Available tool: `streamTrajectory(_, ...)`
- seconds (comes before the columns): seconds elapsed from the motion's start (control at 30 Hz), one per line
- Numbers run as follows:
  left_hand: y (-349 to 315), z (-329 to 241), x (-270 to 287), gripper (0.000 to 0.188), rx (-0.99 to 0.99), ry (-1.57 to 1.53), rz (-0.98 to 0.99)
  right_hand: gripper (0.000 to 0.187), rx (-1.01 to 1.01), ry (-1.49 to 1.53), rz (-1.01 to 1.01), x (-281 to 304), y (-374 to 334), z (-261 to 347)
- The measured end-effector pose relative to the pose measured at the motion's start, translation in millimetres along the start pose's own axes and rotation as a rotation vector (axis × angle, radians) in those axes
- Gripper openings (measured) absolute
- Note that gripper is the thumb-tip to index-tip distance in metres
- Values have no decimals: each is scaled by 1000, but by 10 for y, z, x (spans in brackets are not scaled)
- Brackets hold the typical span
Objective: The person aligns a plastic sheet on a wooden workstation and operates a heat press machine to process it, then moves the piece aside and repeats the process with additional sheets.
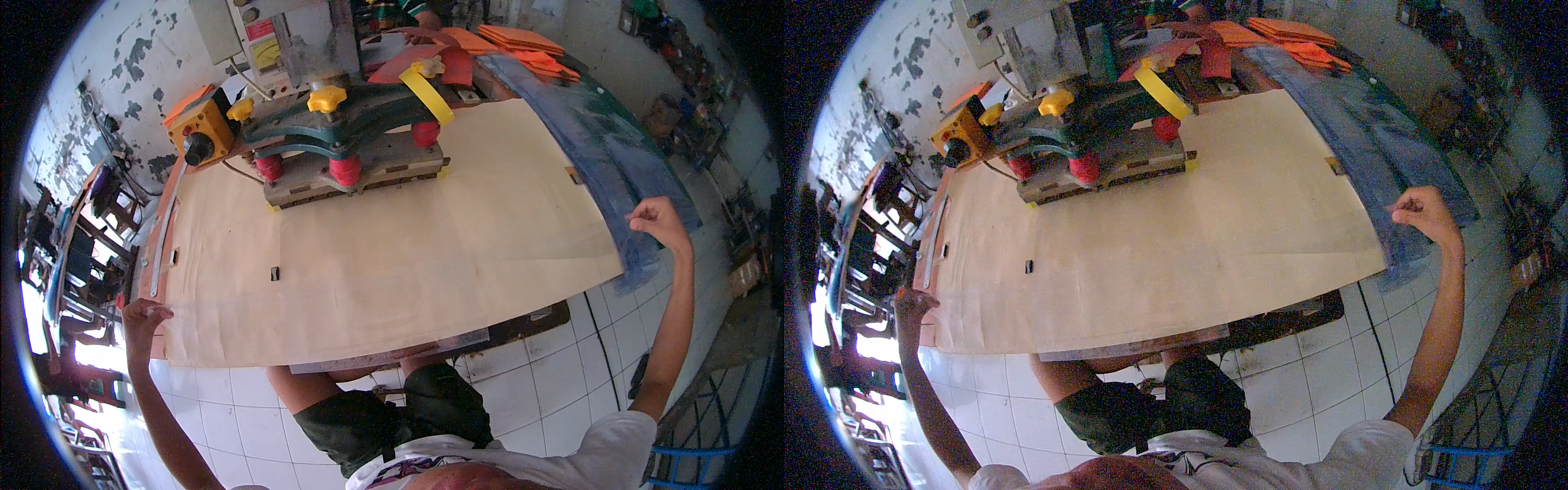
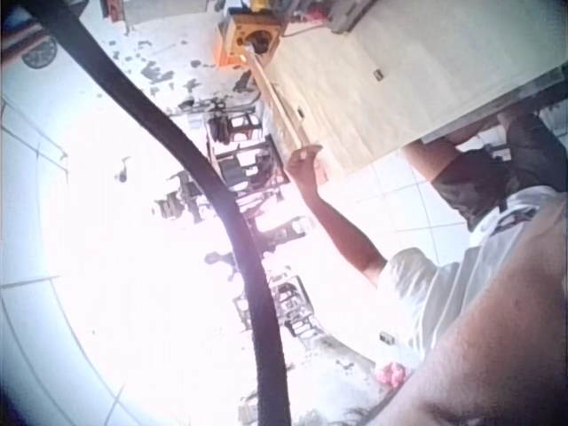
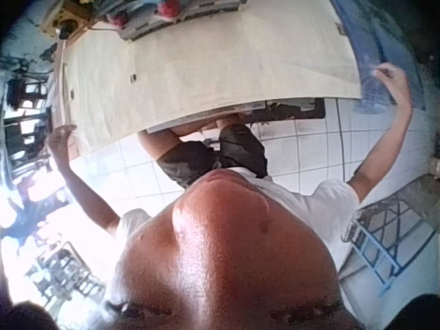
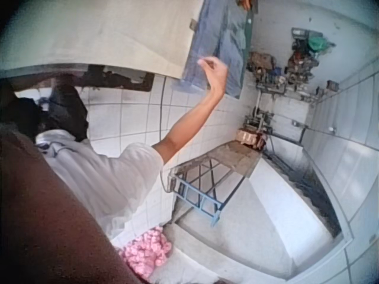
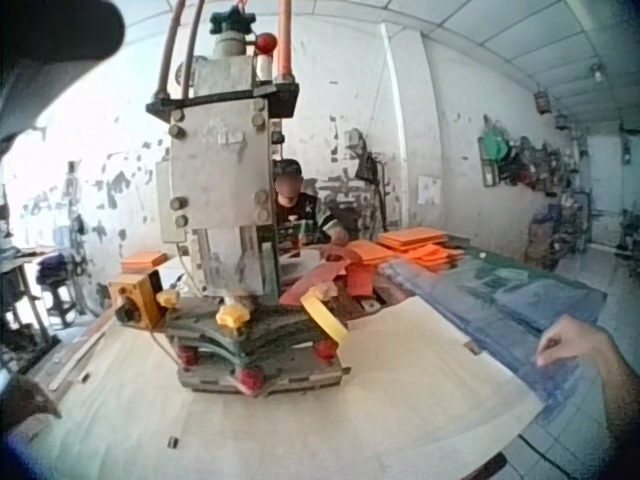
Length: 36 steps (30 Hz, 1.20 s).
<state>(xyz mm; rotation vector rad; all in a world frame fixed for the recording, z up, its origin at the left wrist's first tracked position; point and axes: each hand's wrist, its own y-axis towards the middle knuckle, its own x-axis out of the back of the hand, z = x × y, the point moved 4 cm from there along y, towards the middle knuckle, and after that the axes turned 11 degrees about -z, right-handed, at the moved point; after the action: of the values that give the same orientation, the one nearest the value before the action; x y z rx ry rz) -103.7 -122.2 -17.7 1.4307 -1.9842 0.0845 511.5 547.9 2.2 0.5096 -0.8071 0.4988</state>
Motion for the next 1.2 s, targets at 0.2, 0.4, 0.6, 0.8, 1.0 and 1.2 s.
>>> streamTrajectory(0.2,187,731,264,12,-141,-314,-82,20,-35,381,-65,-139,146,-166)
streamTrajectory(0.4,466,253,-153,22,71,-231,-174,17,-231,663,-294,-303,316,-26)
streamTrajectory(0.6,616,382,-504,27,112,-86,-140,26,-493,337,-259,-698,651,-233)
streamTrajectory(0.8,962,595,-675,29,143,183,-91,29,-381,137,-237,-1048,1158,-371)
streamTrajectory(1.0,1209,842,-802,33,-21,341,-193,31,-352,120,-288,-1334,1406,-456)
streamTrajectory(1.2,1319,999,-817,37,-157,601,-325,35,-21,-56,-530,-1228,1478,-750)
